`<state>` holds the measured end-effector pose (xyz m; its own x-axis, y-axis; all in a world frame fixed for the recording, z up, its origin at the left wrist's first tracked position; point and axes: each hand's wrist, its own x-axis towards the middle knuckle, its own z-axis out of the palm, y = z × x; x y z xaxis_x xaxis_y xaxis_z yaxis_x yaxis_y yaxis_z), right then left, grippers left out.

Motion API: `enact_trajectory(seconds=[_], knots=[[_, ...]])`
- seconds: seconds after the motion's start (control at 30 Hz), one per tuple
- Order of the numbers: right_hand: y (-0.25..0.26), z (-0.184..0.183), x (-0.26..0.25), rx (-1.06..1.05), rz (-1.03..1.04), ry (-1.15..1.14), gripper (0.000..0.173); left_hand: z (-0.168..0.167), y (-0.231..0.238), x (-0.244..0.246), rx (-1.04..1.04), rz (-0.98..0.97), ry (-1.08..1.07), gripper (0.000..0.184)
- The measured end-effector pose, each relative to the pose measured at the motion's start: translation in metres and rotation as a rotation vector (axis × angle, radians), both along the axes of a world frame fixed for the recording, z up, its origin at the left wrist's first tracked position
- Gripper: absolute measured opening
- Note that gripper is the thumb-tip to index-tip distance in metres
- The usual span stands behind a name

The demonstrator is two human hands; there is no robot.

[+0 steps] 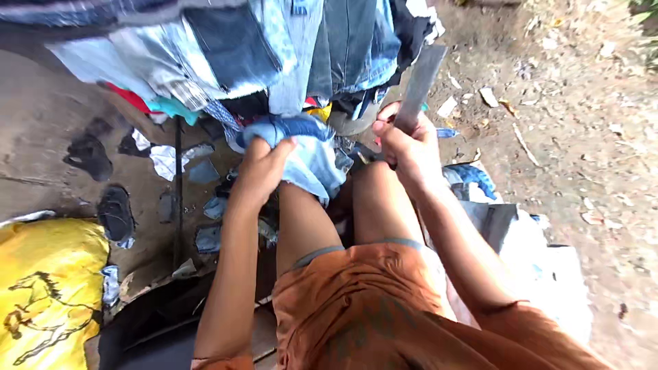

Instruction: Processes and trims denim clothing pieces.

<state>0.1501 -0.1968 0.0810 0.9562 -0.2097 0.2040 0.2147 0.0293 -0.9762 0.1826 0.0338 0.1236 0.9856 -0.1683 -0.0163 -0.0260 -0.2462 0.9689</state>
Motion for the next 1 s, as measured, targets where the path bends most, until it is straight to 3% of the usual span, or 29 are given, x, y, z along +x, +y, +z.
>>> enact_trajectory(seconds=[0.1, 0.17, 0.27, 0.37, 0.47, 0.53, 0.6, 0.7, 0.77, 0.83, 0.9, 0.93, 1.0], knots=[[-0.007, 0.006, 0.003, -0.061, 0.029, -0.024, 0.040, 0.049, 0.001, 0.020, -0.127, -0.084, -0.182, 0.023], [-0.004, 0.000, 0.017, 0.010, 0.095, 0.089, 0.055, 0.068, 0.011, 0.028, -0.048, -0.206, -0.277, 0.025], [0.015, -0.001, 0.049, 0.268, 0.335, 0.240, 0.046, 0.092, 0.019, 0.040, 0.206, -0.410, -0.347, 0.016], [0.043, 0.008, 0.084, 0.461, 0.531, 0.365, 0.029, 0.110, 0.011, 0.064, 0.516, -0.489, -0.367, 0.015], [0.055, 0.030, 0.114, 0.529, 0.297, 0.429, 0.017, 0.122, 0.007, 0.106, 0.757, -0.423, -0.443, 0.023], [0.048, 0.053, 0.126, 0.443, 0.116, 0.298, 0.004, 0.139, 0.008, 0.123, 0.883, -0.335, -0.465, 0.026], [0.038, 0.082, 0.126, 0.269, 0.014, 0.142, 0.011, 0.157, 0.007, 0.130, 0.944, -0.246, -0.506, 0.026], [0.023, 0.107, 0.108, -0.130, -0.074, -0.013, 0.013, 0.172, 0.020, 0.114, 0.787, -0.192, -0.640, 0.027], [0.014, 0.105, 0.081, -0.525, -0.155, -0.127, 0.028, 0.168, 0.045, 0.081, 0.704, -0.242, -0.708, 0.025], [0.005, 0.095, 0.043, -0.717, -0.176, -0.192, 0.031, 0.141, 0.082, 0.040, 0.618, -0.335, -0.671, 0.033], [-0.010, 0.081, -0.005, -0.621, -0.055, -0.182, 0.022, 0.100, 0.094, -0.023, 0.490, -0.328, -0.507, 0.037], [-0.020, 0.077, -0.027, -0.481, 0.042, -0.156, 0.013, 0.084, 0.089, -0.055, 0.453, -0.355, -0.447, 0.030], [-0.036, 0.072, -0.063, -0.254, 0.190, -0.168, 0.006, 0.051, 0.089, -0.083, 0.393, -0.564, -0.544, 0.029]])
